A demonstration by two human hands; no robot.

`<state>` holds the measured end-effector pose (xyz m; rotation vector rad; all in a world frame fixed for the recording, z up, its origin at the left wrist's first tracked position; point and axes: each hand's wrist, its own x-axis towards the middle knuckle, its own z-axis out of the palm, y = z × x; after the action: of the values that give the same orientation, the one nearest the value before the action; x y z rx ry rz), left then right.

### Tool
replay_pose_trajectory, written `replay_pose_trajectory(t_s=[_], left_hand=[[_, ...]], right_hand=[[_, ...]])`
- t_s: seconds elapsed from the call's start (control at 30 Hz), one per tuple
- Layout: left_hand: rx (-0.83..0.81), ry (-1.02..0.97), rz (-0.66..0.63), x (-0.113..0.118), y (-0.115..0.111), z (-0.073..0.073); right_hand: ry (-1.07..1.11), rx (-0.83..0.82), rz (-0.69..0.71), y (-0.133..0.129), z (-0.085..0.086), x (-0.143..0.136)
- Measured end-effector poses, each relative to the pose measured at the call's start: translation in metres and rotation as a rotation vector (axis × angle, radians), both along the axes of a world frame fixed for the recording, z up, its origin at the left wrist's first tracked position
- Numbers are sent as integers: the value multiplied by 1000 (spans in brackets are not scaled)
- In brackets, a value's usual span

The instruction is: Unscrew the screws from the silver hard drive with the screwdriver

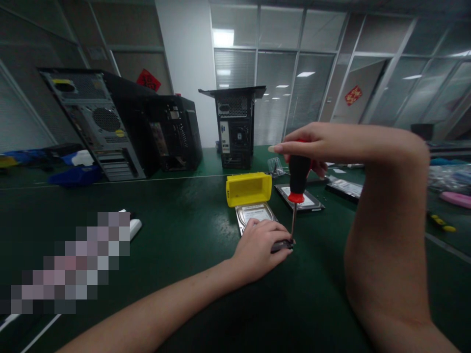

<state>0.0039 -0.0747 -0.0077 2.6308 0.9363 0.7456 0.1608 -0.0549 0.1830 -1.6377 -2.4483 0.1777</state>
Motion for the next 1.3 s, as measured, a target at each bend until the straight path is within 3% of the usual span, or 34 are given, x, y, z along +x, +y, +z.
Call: replay_pose_trajectory(t_s=[0.27,0.6,0.8,1.0,1.3], left_hand=[[4,8,-1,-1,1,-1],[16,-3,-2,0,1,-2],[20,0,-1,0,0,-1],[7,22,8,0,0,1],[-3,18,10,0,-1,1]], right_hand=[[12,6,152,-5,1,1],[-45,70,88,-2,2,3],[-37,25,48,2,0,0],[35,39,5,-12,3,-10],[51,-30,174,-7,2,-1]])
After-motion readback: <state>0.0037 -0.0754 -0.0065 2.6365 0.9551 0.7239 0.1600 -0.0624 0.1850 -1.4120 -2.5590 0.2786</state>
